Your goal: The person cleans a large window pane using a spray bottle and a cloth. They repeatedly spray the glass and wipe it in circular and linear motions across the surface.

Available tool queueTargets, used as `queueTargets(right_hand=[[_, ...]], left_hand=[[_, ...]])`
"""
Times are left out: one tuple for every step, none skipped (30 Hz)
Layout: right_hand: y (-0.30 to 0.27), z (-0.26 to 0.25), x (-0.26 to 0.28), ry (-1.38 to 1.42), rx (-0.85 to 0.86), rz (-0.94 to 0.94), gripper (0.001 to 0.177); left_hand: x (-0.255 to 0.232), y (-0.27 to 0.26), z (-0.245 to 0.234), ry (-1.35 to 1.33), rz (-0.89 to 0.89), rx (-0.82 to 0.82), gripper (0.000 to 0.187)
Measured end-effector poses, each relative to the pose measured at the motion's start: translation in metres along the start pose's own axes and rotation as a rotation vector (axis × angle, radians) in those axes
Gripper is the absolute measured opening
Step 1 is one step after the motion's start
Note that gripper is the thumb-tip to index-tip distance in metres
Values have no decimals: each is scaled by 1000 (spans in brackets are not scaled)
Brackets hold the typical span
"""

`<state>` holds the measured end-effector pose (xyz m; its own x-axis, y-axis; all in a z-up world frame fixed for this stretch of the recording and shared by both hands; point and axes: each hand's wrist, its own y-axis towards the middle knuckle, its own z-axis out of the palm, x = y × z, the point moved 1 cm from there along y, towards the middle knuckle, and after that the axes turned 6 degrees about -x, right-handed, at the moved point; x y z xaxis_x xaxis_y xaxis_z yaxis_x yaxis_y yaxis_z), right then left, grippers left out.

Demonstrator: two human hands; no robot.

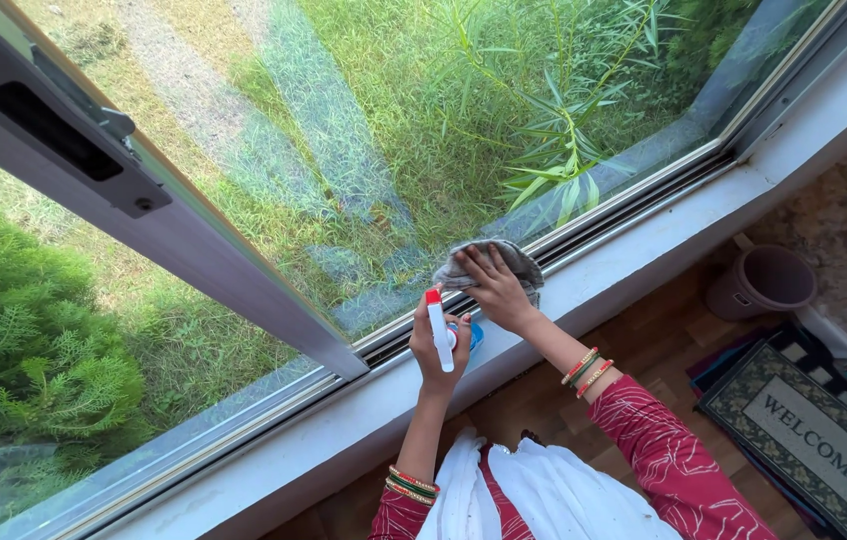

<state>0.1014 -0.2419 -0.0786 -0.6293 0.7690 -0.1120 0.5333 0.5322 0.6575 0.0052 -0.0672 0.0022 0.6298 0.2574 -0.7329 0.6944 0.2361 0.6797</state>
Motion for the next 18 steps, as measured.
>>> queueTargets(right_hand=[[-7, 2, -5, 4, 17, 46, 31], [-12, 2, -10, 8, 34, 92, 29], [-16, 1, -14, 10, 55, 139, 28], [-17, -1, -19, 7, 1, 195, 32], [-16, -4, -24, 5, -51, 252, 36], [-13, -9, -29, 3, -103, 308, 40], [-7, -16, -33, 9, -139, 321, 41], [-1, -25, -38, 16, -174, 334, 42], [5, -34, -40, 22, -210, 347, 43], [13, -43, -41, 108, -245, 431, 40], [21, -51, -41, 194, -278, 513, 38], [28, -58, -40, 282, -311, 595, 36], [36, -64, -36, 299, -326, 603, 37], [44, -68, -32, 316, -341, 610, 39], [52, -70, -27, 334, -358, 620, 40], [59, -70, -22, 262, -375, 560, 39], [65, -69, -16, 190, -391, 503, 37], [66, -68, -13, 119, -406, 445, 36]], left_hand=[[-1, 1, 1, 3, -14, 15, 64], [-1, 3, 2, 6, -28, 30, 64], [-1, 3, 4, 7, -44, 47, 64], [-1, 4, 6, -1, -55, 56, 65], [-1, 4, 9, -9, -67, 66, 65], [-2, 3, 10, -17, -79, 76, 65], [-2, 3, 12, -28, -87, 89, 65], [-2, 3, 14, -39, -95, 102, 66], [-2, 3, 17, -51, -102, 116, 66], [-2, 4, 18, -54, -82, 110, 66], [-2, 5, 21, -56, -63, 104, 65], [-1, 6, 23, -58, -43, 97, 65], [0, 6, 25, -60, -61, 90, 64], [2, 7, 27, -62, -78, 83, 63], [3, 8, 29, -63, -94, 79, 62], [4, 8, 30, -53, -92, 73, 62], [5, 8, 31, -42, -90, 69, 61], [6, 8, 31, -32, -89, 66, 61]])
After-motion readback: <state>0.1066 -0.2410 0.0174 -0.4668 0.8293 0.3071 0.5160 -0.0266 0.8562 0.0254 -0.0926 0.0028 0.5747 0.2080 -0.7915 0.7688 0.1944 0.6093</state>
